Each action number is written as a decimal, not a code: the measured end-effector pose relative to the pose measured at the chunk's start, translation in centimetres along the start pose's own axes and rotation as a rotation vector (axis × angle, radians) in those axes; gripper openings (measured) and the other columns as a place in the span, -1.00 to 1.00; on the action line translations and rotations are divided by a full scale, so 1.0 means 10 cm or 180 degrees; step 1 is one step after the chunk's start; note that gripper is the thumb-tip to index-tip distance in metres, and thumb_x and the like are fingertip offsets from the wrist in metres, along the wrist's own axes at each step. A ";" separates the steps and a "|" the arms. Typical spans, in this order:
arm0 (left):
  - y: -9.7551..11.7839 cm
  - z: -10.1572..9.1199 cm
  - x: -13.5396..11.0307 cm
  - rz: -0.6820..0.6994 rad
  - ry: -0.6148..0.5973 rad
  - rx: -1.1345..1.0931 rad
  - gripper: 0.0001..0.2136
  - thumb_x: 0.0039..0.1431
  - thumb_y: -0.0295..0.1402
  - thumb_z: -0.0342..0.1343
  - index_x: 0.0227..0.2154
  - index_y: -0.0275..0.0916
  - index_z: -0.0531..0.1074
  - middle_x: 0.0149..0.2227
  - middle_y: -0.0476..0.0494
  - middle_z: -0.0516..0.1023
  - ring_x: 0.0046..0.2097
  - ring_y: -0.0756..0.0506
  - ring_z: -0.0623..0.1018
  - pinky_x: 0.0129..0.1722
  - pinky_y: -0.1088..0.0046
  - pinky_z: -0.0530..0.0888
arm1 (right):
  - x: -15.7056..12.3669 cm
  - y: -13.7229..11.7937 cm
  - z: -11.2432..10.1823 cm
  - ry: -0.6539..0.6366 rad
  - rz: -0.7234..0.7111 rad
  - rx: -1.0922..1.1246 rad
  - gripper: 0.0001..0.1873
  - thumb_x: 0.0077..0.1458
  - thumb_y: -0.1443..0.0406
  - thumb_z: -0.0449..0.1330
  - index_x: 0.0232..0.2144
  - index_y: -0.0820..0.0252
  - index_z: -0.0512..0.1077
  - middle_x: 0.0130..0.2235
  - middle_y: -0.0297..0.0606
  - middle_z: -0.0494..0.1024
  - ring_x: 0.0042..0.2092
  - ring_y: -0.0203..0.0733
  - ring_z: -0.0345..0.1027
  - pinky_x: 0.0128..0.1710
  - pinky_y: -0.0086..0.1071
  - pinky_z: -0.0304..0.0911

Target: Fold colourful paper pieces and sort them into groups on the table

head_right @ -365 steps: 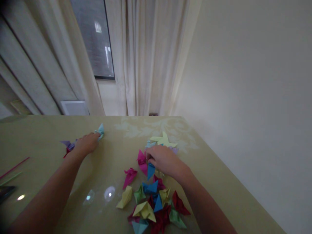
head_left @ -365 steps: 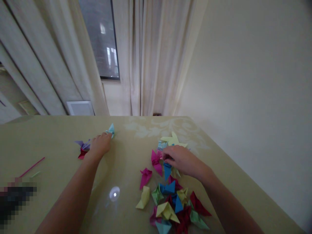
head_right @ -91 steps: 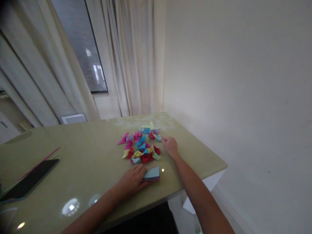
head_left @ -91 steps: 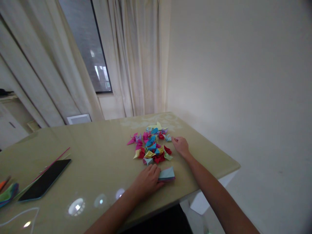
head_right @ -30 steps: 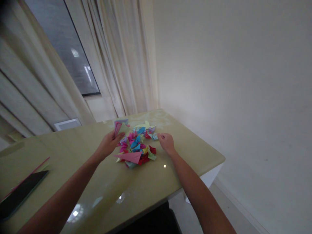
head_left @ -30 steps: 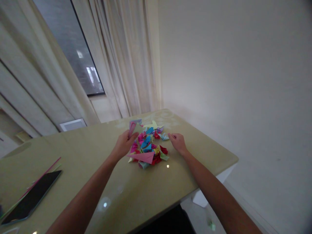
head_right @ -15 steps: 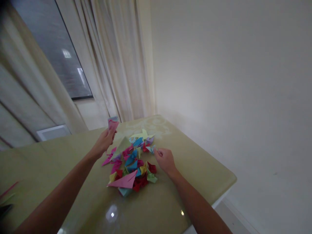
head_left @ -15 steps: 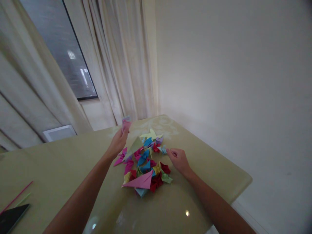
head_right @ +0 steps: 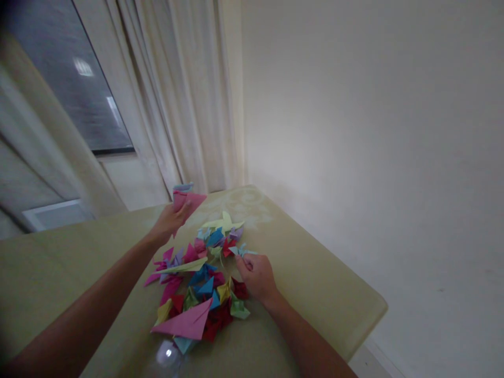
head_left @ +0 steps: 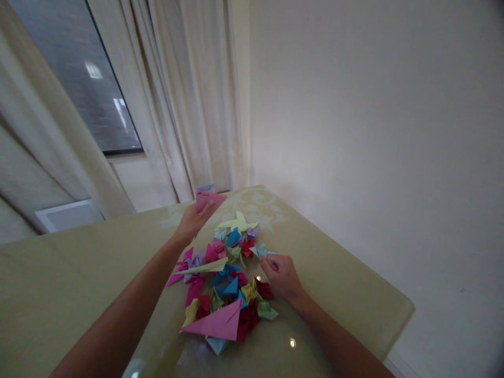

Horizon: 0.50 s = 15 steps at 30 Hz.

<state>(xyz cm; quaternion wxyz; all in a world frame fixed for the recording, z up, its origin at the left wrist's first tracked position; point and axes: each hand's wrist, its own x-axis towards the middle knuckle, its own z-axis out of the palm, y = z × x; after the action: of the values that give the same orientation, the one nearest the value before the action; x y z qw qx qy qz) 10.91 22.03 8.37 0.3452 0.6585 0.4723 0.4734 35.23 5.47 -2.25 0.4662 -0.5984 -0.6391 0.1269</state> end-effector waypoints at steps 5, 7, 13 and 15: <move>-0.08 0.13 0.21 -0.0238 0.0087 -0.0270 -0.36 0.10 0.36 0.04 -0.41 -0.24 0.45 -0.58 0.04 0.32 -0.56 0.00 0.31 -0.58 0.48 0.28 | 0.01 0.01 0.01 -0.0020 0.0077 0.0079 -0.43 0.30 0.06 0.08 -0.65 0.10 -0.05 -0.61 -0.48 -0.04 -0.56 -0.35 -0.11 -0.51 -0.34 -0.25; -0.05 0.20 0.22 -0.0204 0.0023 -0.0365 -0.36 0.05 0.32 0.14 -0.37 -0.28 0.50 -0.51 -0.04 0.44 -0.49 -0.03 0.41 -0.51 0.46 0.39 | 0.01 0.01 0.00 -0.0029 0.0092 0.0098 -0.43 0.30 0.06 0.08 -0.65 0.10 -0.05 -0.61 -0.48 -0.04 -0.56 -0.35 -0.11 -0.51 -0.34 -0.24; 0.23 0.42 0.11 0.0064 -0.0275 -0.0620 -0.48 -0.07 0.13 0.36 -0.39 -0.32 0.55 -0.48 -0.10 0.53 -0.43 -0.06 0.47 -0.40 0.41 0.44 | 0.02 -0.01 0.01 -0.0026 0.0096 0.0122 -0.42 0.29 0.05 0.08 -0.65 0.10 -0.05 -0.62 -0.48 -0.05 -0.56 -0.36 -0.12 -0.51 -0.34 -0.23; 0.31 0.50 0.09 0.0197 -0.0382 -0.0158 -0.54 -0.02 0.09 0.33 -0.41 -0.29 0.56 -0.52 -0.06 0.51 -0.47 -0.06 0.45 -0.45 0.43 0.38 | 0.01 -0.02 0.01 -0.0033 0.0101 0.0125 -0.42 0.30 0.05 0.08 -0.65 0.10 -0.04 -0.61 -0.48 -0.05 -0.56 -0.36 -0.12 -0.50 -0.34 -0.23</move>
<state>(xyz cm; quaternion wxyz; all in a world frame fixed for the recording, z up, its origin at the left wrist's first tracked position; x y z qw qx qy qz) 16.68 21.84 9.82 0.3743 0.6913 0.4183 0.4550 35.11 5.56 -2.12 0.4724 -0.5986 -0.6293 0.1499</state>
